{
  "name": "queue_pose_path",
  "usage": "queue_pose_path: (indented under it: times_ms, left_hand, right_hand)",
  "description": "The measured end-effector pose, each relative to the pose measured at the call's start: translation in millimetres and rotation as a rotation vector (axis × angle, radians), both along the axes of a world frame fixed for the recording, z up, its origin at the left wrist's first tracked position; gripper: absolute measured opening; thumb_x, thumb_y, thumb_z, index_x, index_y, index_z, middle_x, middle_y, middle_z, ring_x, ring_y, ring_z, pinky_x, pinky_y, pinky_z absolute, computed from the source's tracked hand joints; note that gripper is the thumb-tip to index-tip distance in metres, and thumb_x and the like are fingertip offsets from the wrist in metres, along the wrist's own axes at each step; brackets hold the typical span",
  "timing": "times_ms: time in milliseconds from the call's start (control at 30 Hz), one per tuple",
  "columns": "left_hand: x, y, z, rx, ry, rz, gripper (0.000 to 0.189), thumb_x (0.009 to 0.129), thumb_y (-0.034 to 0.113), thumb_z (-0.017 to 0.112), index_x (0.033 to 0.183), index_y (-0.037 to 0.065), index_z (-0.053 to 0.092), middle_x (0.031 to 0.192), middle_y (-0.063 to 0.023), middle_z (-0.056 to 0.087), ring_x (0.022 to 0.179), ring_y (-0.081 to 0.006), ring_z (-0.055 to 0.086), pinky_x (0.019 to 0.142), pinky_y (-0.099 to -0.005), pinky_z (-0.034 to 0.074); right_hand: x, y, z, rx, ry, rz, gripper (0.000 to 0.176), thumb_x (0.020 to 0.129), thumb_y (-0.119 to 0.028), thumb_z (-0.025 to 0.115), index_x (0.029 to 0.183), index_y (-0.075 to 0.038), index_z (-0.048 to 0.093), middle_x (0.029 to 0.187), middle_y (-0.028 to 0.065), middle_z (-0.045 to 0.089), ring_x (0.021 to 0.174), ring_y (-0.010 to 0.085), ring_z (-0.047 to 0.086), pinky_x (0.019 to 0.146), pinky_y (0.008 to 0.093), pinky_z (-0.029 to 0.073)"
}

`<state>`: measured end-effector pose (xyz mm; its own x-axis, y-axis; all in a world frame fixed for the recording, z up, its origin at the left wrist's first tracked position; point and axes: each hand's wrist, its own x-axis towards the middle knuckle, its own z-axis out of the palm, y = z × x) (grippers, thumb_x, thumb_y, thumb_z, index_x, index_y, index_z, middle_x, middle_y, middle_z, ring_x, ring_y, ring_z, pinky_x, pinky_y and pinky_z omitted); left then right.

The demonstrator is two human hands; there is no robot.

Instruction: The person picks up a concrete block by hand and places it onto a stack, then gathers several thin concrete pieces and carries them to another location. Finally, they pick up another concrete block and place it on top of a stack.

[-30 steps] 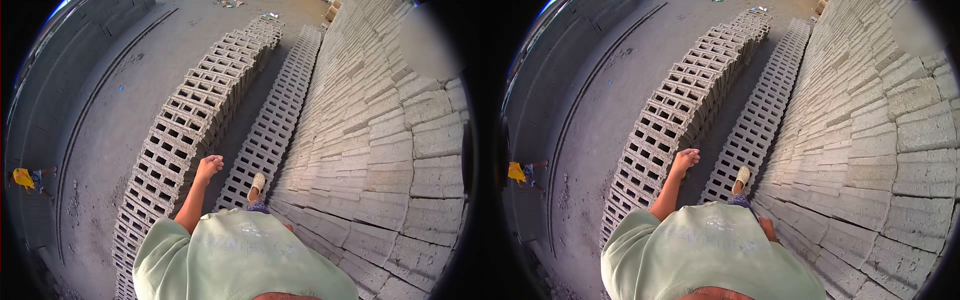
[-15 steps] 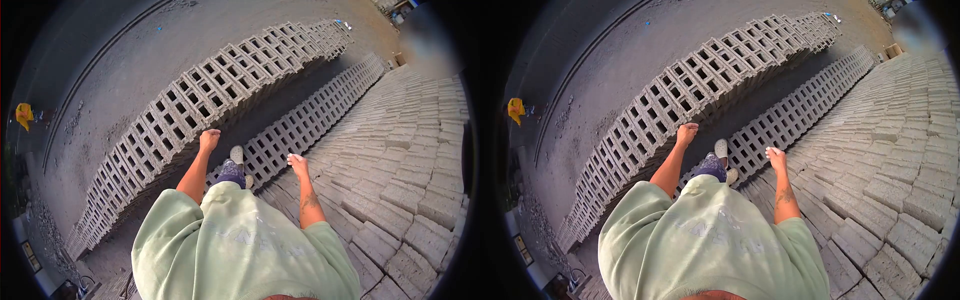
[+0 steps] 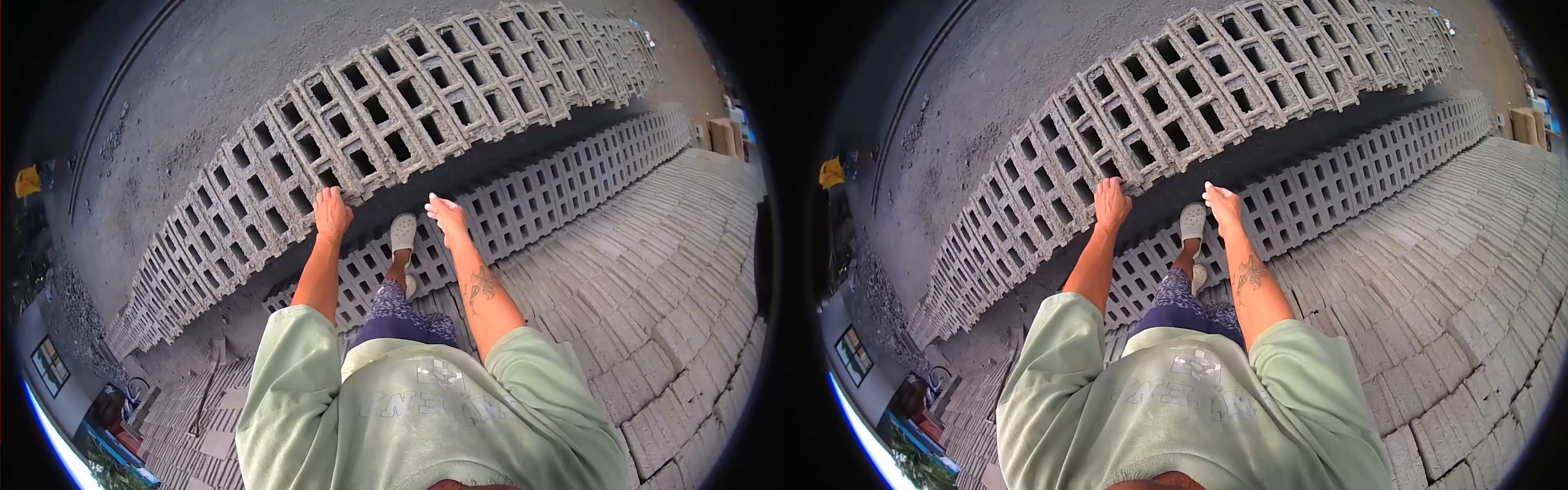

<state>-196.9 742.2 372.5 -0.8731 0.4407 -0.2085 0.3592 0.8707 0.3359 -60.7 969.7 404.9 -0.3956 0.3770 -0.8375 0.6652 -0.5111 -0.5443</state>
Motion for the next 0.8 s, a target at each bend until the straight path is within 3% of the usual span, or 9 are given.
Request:
queue_pose_path:
  times_ms: [133, 233, 333, 400, 500, 567, 633, 700, 800]
  left_hand:
    - [-15.4, 3.5, 11.6, -0.12, -0.009, -0.073, 0.039, 0.058, 0.021, 0.07, 0.092, 0.006, 0.058, 0.095, -0.0108, 0.049, 0.096, -0.0294, 0.045, 0.079, -0.0405, 0.039]
    - [-21.8, 13.0, 29.2, -0.176, -0.063, -0.17, 0.038, 0.058, 0.023, 0.072, 0.09, 0.007, 0.06, 0.097, -0.0096, 0.049, 0.097, -0.0282, 0.044, 0.08, -0.0395, 0.037]
    - [-22.9, 43.4, 38.9, -0.077, -0.051, -0.191, 0.04, 0.058, 0.026, 0.073, 0.091, 0.007, 0.061, 0.098, -0.0084, 0.049, 0.098, -0.0274, 0.044, 0.081, -0.0394, 0.035]
    - [-21.8, 65.5, 28.8, 0.006, 0.086, -0.152, 0.043, 0.059, 0.028, 0.073, 0.093, 0.005, 0.062, 0.1, -0.0078, 0.049, 0.1, -0.0267, 0.043, 0.082, -0.0393, 0.035]
    - [-17.3, 80.0, 13.0, -0.054, 0.0, -0.203, 0.041, 0.06, 0.028, 0.073, 0.09, 0.003, 0.062, 0.101, -0.0079, 0.049, 0.1, -0.0265, 0.043, 0.082, -0.0395, 0.035]
    - [-20.8, 79.8, 15.9, -0.064, -0.016, -0.194, 0.034, 0.061, 0.027, 0.069, 0.084, 0.003, 0.063, 0.101, -0.0074, 0.049, 0.097, -0.0256, 0.043, 0.079, -0.0391, 0.035]
    - [-21.9, 77.4, 21.4, -0.028, 0.007, -0.184, 0.031, 0.061, 0.027, 0.068, 0.082, 0.004, 0.064, 0.098, -0.0058, 0.05, 0.096, -0.0255, 0.043, 0.08, -0.0385, 0.034]
    - [-26.5, 80.1, 29.0, -0.016, -0.001, -0.157, 0.03, 0.061, 0.026, 0.067, 0.08, 0.004, 0.065, 0.097, -0.0055, 0.052, 0.097, -0.0258, 0.044, 0.082, -0.0386, 0.034]
    - [-24.7, 85.2, 50.0, 0.039, 0.02, -0.151, 0.028, 0.06, 0.026, 0.067, 0.076, 0.003, 0.064, 0.093, -0.006, 0.054, 0.096, -0.026, 0.045, 0.083, -0.0394, 0.033]
  right_hand:
    - [-53.5, -11.3, -46.4, -0.061, -0.084, -0.072, 0.057, 0.077, -0.044, 0.066, 0.112, 0.0, 0.056, 0.108, 0.0113, 0.061, 0.098, 0.021, 0.057, 0.09, 0.0353, 0.037]
    - [-72.4, -17.0, -64.5, -0.103, -0.092, -0.202, 0.053, 0.074, -0.04, 0.07, 0.107, -0.001, 0.058, 0.103, 0.0099, 0.061, 0.09, 0.0197, 0.06, 0.077, 0.0289, 0.043]
    - [-82.8, -13.3, -63.6, -0.057, -0.106, -0.213, 0.027, 0.074, -0.02, 0.073, 0.091, -0.002, 0.061, 0.075, 0.001, 0.058, 0.062, 0.0101, 0.057, 0.051, 0.0196, 0.038]
    - [-79.7, -6.1, -66.4, -0.037, -0.04, -0.178, 0.024, 0.075, -0.019, 0.072, 0.089, -0.002, 0.062, 0.073, 0.0005, 0.058, 0.062, 0.0091, 0.055, 0.051, 0.0199, 0.038]
    - [-68.0, 8.8, -44.6, -0.009, 0.089, -0.17, 0.023, 0.076, -0.02, 0.071, 0.084, -0.001, 0.062, 0.072, 0.0005, 0.059, 0.063, 0.0082, 0.053, 0.055, 0.021, 0.041]
    - [-62.7, 25.6, -29.3, 0.258, 0.012, -0.303, 0.026, 0.076, -0.022, 0.071, 0.084, 0.001, 0.062, 0.075, 0.0023, 0.06, 0.066, 0.0096, 0.054, 0.06, 0.0226, 0.044]
    - [-65.4, 47.6, -36.9, 0.353, -0.121, -0.386, 0.056, 0.07, -0.035, 0.075, 0.104, 0.003, 0.053, 0.095, 0.0105, 0.06, 0.085, 0.017, 0.056, 0.075, 0.0297, 0.046]
    - [-81.5, 59.6, -43.7, 0.406, -0.241, -0.262, 0.072, 0.063, -0.041, 0.079, 0.109, 0.004, 0.048, 0.104, 0.0152, 0.057, 0.096, 0.0227, 0.055, 0.083, 0.035, 0.044]
    - [-104.6, 59.0, -66.8, 0.501, -0.433, -0.339, 0.076, 0.056, -0.048, 0.079, 0.107, 0.003, 0.051, 0.102, 0.0181, 0.059, 0.096, 0.0325, 0.058, 0.084, 0.0401, 0.046]
